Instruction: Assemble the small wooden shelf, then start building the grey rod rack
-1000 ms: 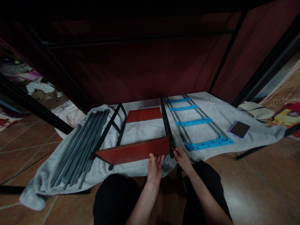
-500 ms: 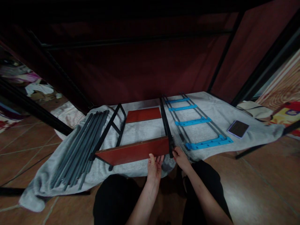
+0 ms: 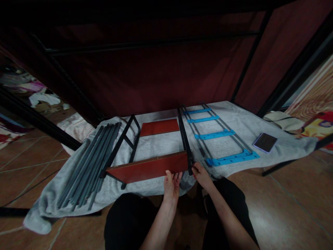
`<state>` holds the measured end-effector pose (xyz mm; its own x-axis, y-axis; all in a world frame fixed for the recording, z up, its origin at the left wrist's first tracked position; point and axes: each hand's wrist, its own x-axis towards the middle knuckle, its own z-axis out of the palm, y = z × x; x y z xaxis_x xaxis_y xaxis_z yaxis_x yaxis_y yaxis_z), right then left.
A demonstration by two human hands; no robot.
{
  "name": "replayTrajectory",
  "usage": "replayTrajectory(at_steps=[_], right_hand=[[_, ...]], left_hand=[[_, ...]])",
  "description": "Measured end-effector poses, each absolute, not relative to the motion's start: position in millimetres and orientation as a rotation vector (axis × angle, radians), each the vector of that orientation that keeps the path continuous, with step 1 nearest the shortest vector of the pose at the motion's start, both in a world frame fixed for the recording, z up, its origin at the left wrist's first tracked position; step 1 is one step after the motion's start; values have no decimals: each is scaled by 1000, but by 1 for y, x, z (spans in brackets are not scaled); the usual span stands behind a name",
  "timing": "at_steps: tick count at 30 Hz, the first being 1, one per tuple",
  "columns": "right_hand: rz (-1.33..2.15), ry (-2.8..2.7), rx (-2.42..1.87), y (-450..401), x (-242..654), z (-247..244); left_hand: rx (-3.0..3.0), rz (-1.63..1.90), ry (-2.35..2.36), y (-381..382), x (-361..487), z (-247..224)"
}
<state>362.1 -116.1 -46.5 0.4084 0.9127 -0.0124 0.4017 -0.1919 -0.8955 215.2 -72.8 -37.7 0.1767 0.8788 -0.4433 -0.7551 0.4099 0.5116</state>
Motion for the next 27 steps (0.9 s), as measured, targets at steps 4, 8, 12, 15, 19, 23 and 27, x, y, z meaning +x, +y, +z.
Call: replayTrajectory(at_steps=[4,8,12,15,19,23,27], right_hand=[[599,-1221,-1889,-113,362,-47],[582,-1226,-1916,-110,361,-47],[629,-1170,-1885,-112,362,-48],[723,-1141,-1816,-114,363,-49],[606,-1239,-1903,-111,363,-49],[575,-1247,-1968,-109,360,-50],[615,-1211,-1958,-111,362,-50]], left_hand=[[185,1168,793,-73,215,-39],[219,1167,771,-73,215,-39],[197,1166,780,-73,215,-38],[165,1164,800,-73,216,-37],[174,1170,788,-73,216,-37],[187,1174,784,-73,216,-38],[201,1168,777,-73,216,-38]])
